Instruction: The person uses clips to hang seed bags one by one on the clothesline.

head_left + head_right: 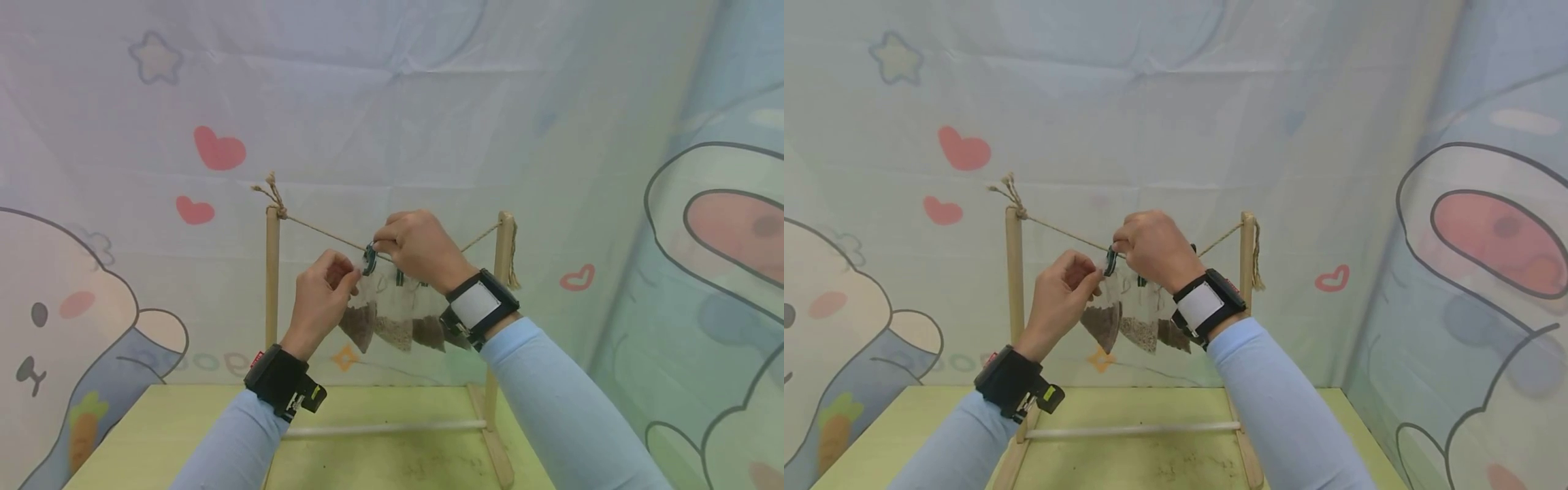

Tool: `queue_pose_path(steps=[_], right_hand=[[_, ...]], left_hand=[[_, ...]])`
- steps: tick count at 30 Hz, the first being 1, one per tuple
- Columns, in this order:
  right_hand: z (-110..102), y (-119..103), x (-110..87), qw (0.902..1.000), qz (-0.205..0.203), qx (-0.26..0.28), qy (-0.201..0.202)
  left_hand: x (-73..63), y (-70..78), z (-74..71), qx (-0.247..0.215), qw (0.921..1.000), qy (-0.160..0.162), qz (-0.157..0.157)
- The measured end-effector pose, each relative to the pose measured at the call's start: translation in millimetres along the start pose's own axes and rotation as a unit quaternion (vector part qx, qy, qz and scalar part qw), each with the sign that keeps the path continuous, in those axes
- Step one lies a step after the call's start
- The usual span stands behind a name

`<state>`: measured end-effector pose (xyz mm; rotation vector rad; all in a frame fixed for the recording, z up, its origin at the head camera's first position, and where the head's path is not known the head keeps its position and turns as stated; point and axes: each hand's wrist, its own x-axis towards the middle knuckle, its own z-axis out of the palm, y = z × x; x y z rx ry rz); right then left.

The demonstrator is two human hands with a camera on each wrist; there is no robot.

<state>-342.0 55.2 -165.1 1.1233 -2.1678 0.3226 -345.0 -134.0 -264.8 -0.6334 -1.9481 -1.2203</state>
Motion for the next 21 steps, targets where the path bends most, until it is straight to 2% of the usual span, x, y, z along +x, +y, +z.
queue_pose_path(steps=[3,11,17,21], right_hand=[[1.1,0.6,0.2,1.0,0.0,0.002,-0.003],[2.3,1.1,2.4,0.9997,-0.008,0.016,-0.016],[0.7,0.8,1.1,0.9987,-0.017,0.031,-0.036],[1.2,2.6,0.7,0.9977,-0.03,0.031,-0.053]], left_hand=[[-0.1,0.8,0.5,-0.017,0.9998,-0.002,0.005],[0.5,3.5,2.3,-0.044,0.9979,-0.001,0.048],[0.1,2.2,2.6,-0.021,0.9986,0.011,0.047],[-0.6,2.1,1.9,-0.008,0.9992,0.019,0.034]])
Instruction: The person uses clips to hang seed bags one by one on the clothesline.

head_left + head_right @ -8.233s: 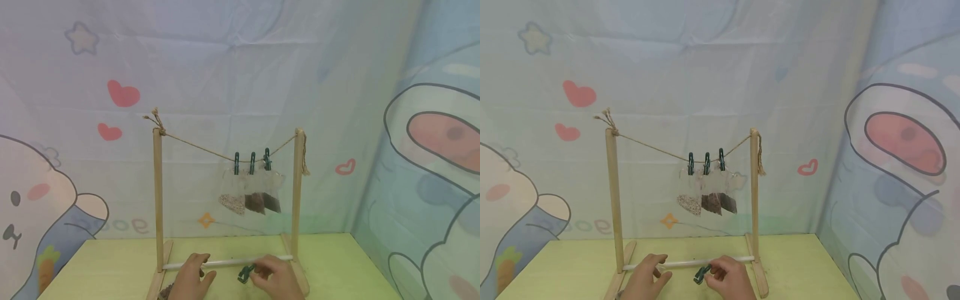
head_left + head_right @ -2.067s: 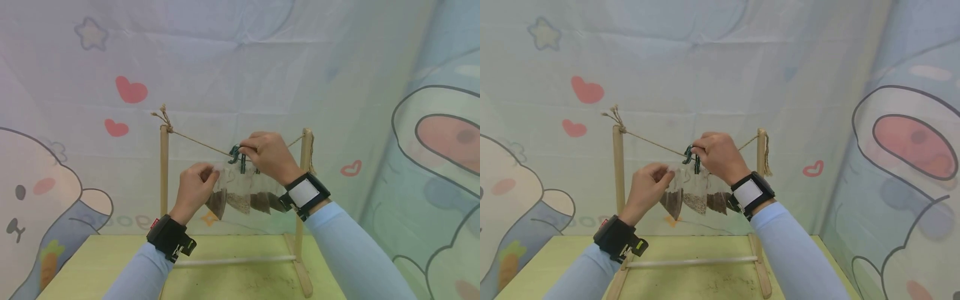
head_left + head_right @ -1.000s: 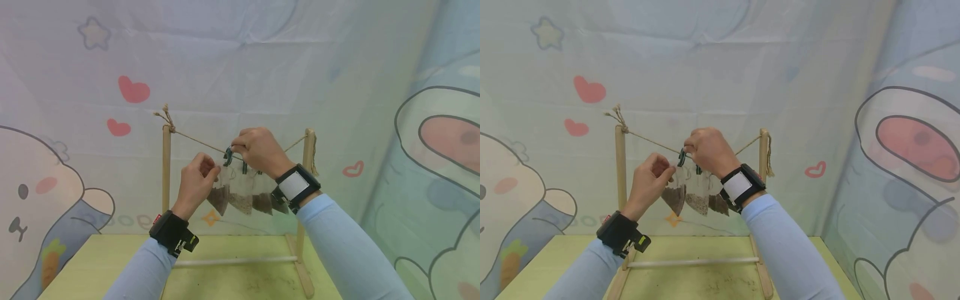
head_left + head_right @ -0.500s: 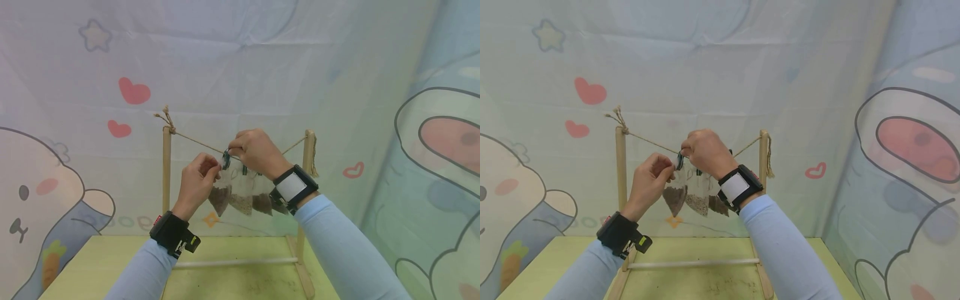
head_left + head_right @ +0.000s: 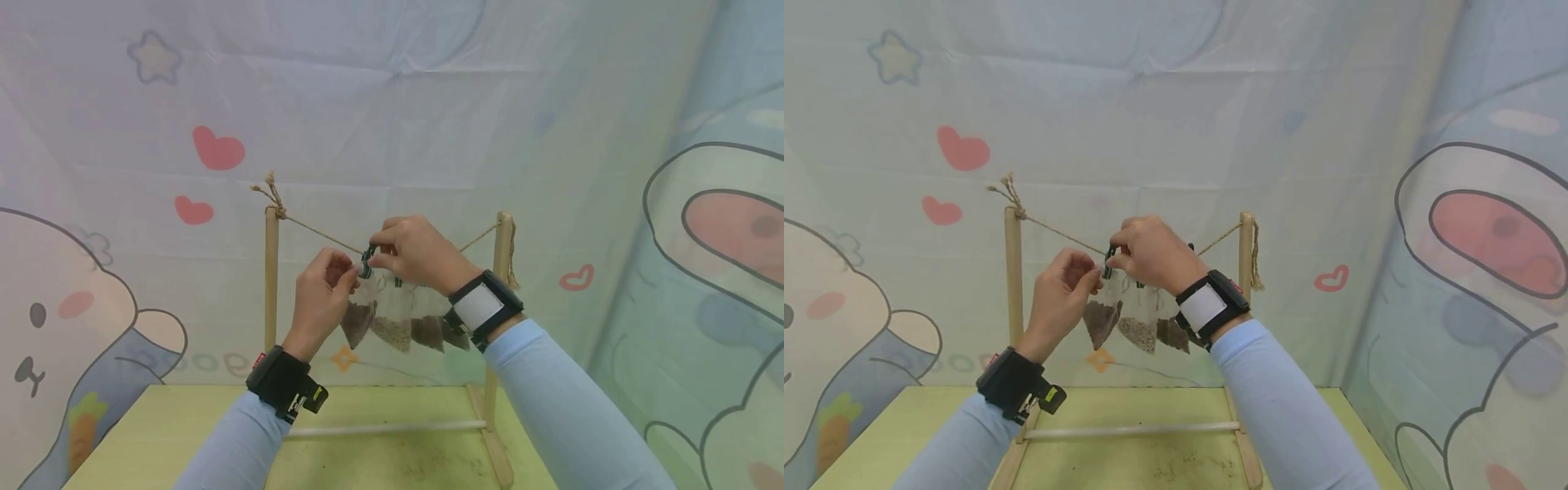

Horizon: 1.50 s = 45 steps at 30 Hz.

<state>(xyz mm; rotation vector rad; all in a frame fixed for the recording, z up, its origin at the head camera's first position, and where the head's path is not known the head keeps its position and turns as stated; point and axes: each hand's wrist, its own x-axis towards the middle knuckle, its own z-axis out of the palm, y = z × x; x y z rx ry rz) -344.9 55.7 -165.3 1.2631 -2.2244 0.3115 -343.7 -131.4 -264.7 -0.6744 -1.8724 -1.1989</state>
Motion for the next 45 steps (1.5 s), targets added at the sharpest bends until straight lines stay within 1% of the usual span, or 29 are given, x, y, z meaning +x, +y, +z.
queue_pose_path(steps=[6,11,13,15,17,19,21,23,26,29,32,35,37,39,45], right_hand=[[-1,0,-1.2,0.9996,0.015,0.011,-0.023],[1,-1,-0.8,0.9985,0.033,0.019,-0.04],[1,-1,-1.6,0.9983,0.038,0.017,-0.041],[2,0,-4.0,0.9987,0.037,0.013,-0.033],[1,-1,-8.8,0.9991,0.035,0.013,-0.02],[0,-1,-15.6,0.9994,0.028,0.019,-0.001],[-2,0,-25.1,0.9993,0.02,0.025,0.021],[-2,1,-36.4,0.9986,0.009,0.025,0.046],[-2,5,-55.5,0.996,-0.002,0.011,0.089],[2,11,-75.2,0.991,-0.011,-0.003,0.133],[7,17,-93.2,0.9832,-0.023,-0.013,0.18],[11,22,-109.2,0.9743,-0.035,-0.018,0.222],[13,24,-118.9,0.9696,-0.035,-0.023,0.241],[18,25,-128.8,0.9665,-0.028,-0.03,0.253],[40,28,-158.7,0.9633,0.013,-0.028,0.267]], left_hand=[[-1.0,-1.7,-0.1,-0.004,0.9997,-0.013,-0.019],[-4.2,-1.8,-3.9,-0.011,0.9979,-0.035,-0.053],[-6.2,-1.6,-6.8,-0.009,0.9969,-0.046,-0.064],[-9.1,-1.5,-10.4,-0.001,0.9963,-0.054,-0.067],[-13.1,-1.8,-14.7,0.023,0.9964,-0.058,-0.057],[-18.2,-2.7,-19.5,0.055,0.9962,-0.057,-0.037],[-24.1,-3.1,-25.0,0.097,0.9939,-0.052,-0.004],[-29.9,-2.0,-31.1,0.134,0.9895,-0.046,0.026],[-37.7,0.0,-39.9,0.186,0.9797,-0.037,0.064],[-45.3,1.7,-46.8,0.223,0.9702,-0.031,0.088],[-53.4,1.8,-51.5,0.258,0.9591,-0.021,0.114],[-61.8,1.1,-54.2,0.284,0.9483,-0.008,0.142],[-67.7,-0.5,-55.3,0.297,0.9421,0.0,0.155],[-74.0,-2.1,-56.0,0.309,0.9375,0.006,0.16],[-93.7,-8.4,-55.9,0.332,0.9306,0.017,0.153]])
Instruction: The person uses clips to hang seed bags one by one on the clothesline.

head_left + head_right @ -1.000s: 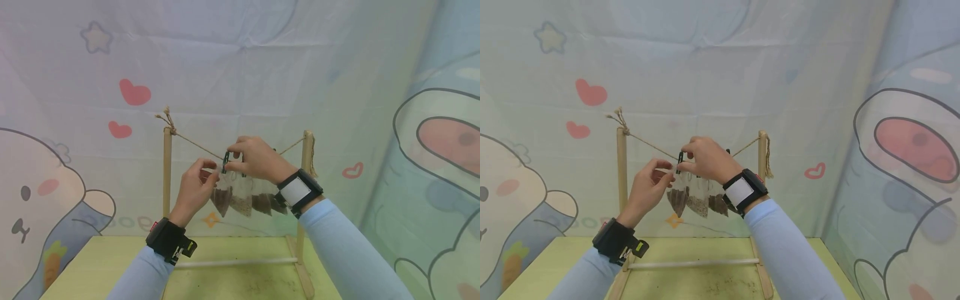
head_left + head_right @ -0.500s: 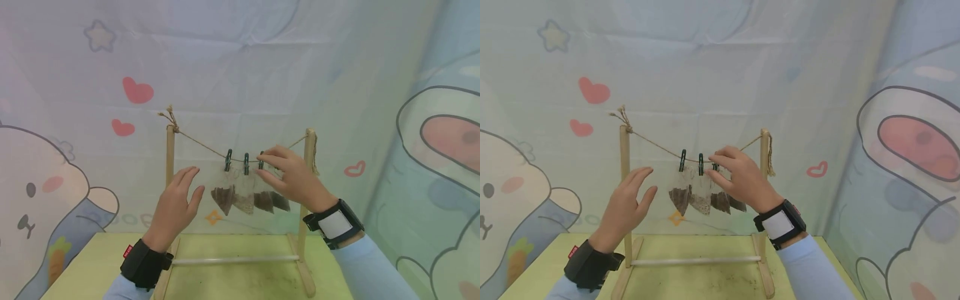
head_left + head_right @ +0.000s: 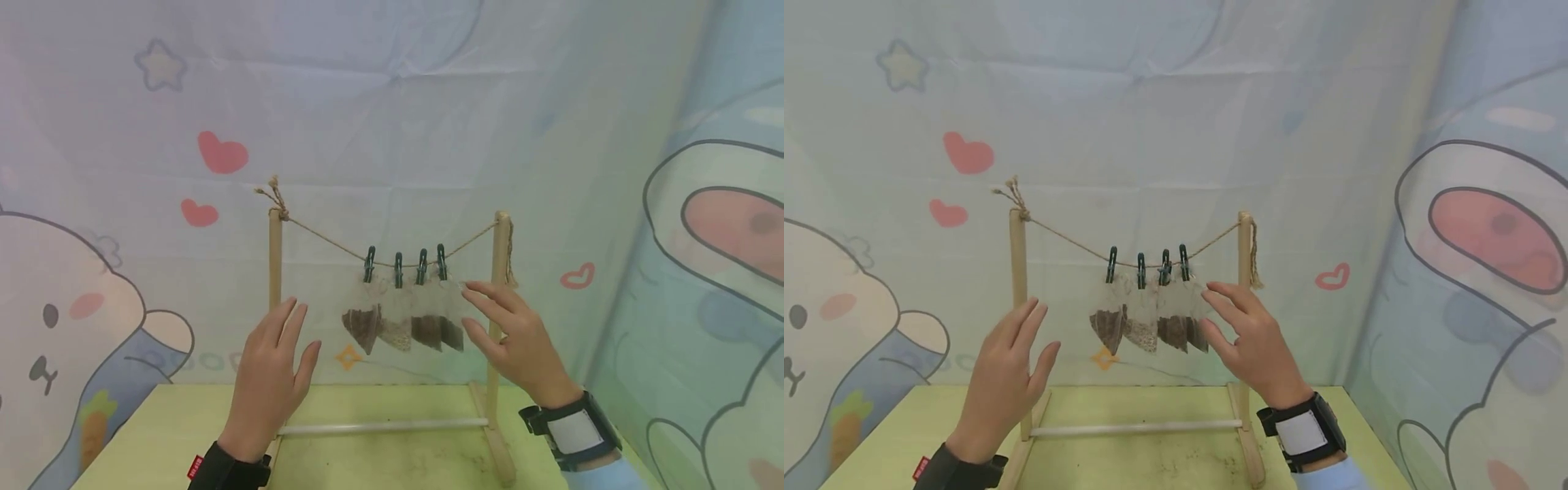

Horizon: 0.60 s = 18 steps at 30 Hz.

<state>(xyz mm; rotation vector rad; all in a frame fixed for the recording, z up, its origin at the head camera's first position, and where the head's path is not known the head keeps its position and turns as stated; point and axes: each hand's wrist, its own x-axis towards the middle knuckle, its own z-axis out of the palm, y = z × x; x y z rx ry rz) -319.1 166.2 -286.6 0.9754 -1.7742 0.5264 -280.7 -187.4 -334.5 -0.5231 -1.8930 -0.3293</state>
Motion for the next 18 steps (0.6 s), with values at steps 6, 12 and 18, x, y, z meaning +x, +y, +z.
queue_pose_path(steps=[6,12,18], right_hand=[[14,2,-37.0,0.9997,0.018,-0.016,0.009],[27,3,-74.3,0.9981,0.046,-0.037,-0.019],[41,-2,-110.3,0.9945,0.08,-0.05,-0.045]], left_hand=[[-22.7,-0.8,3.9,0.017,0.9996,0.019,-0.012],[-55.2,-2.6,14.0,0.025,0.9987,0.019,-0.041],[-88.3,-1.8,25.8,0.041,0.9967,-0.017,-0.069]])
